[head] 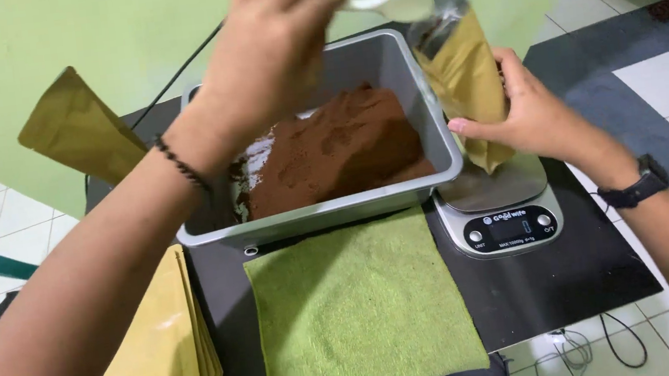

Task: Filling a coffee bag with ground coffee using a spoon and a digital scale to reach a target weight, then folding the bag.

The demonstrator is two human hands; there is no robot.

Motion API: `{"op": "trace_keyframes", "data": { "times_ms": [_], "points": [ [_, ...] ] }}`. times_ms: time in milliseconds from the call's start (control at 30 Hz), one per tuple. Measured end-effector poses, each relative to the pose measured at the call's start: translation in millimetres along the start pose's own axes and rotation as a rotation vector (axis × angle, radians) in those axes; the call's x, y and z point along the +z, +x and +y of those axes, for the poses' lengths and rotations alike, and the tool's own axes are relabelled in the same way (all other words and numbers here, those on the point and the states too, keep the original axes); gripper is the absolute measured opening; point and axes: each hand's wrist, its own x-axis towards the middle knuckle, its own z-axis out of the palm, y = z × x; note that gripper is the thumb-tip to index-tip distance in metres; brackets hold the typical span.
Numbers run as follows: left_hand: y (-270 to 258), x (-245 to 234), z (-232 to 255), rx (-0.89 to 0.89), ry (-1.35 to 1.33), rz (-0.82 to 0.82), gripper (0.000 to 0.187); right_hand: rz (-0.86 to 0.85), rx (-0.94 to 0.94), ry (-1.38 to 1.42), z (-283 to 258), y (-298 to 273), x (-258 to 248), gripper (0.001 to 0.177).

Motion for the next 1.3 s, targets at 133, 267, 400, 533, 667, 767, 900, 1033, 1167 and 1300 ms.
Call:
{"op": "trace_keyframes", "data": {
  "times_ms": [133, 267, 400, 533, 667, 767, 900, 1033, 1167, 1300],
  "points": [
    [-21.1, 7.3, -10.2, -0.297, -0.340, -0.020, 0.022, 0.137, -0.124, 0.145, 45.5, 5.9, 21.6, 0.100],
    [-54.5, 26.8, -27.4, -0.401, -0.357, -0.074, 0.018, 0.300, -0.396, 0.299, 88.2, 15.6, 40.8, 0.081],
    [-89.9, 60.7, -34.1, -0.532, -0.314, -0.181, 0.022, 0.297, -0.379, 0.328, 99.1, 13.0, 45.5, 0.081],
    [-118.5, 80.5, -27.9, -0.663, -0.372, -0.284, 0.026, 0.233, -0.338, 0.261, 97.7, 12.1, 45.0, 0.085],
    [-133.6, 92.1, -23.1, -0.524, -0.070, -0.469, 0.022, 0.134, -0.547, 0.197, 130.0, 21.5, 45.0, 0.105],
    [-138.4, 100.7, -23.3, -0.414, 0.092, -0.468, 0.027, 0.413, -0.665, 0.093, 173.7, 46.3, 50.2, 0.077],
    [-129.1, 89.8, -18.4, -0.402, 0.094, -0.587, 0.024, 0.353, -0.638, 0.887, 147.7, 83.1, 32.6, 0.102],
    [-143.9, 100.1, -24.9, -0.379, 0.109, -0.502, 0.028, 0.717, -0.190, 1.022, 181.1, 120.8, 19.1, 0.073],
    [-155.5, 104.8, -29.0, -0.333, 0.138, -0.468, 0.022, 0.781, 0.138, 1.286, 204.7, 124.8, 24.7, 0.074],
    [-153.5, 102.7, -28.8, -0.355, 0.123, -0.482, 0.021, 0.764, 0.054, 1.215, 220.7, 129.3, 28.6, 0.070]
  ]
}}
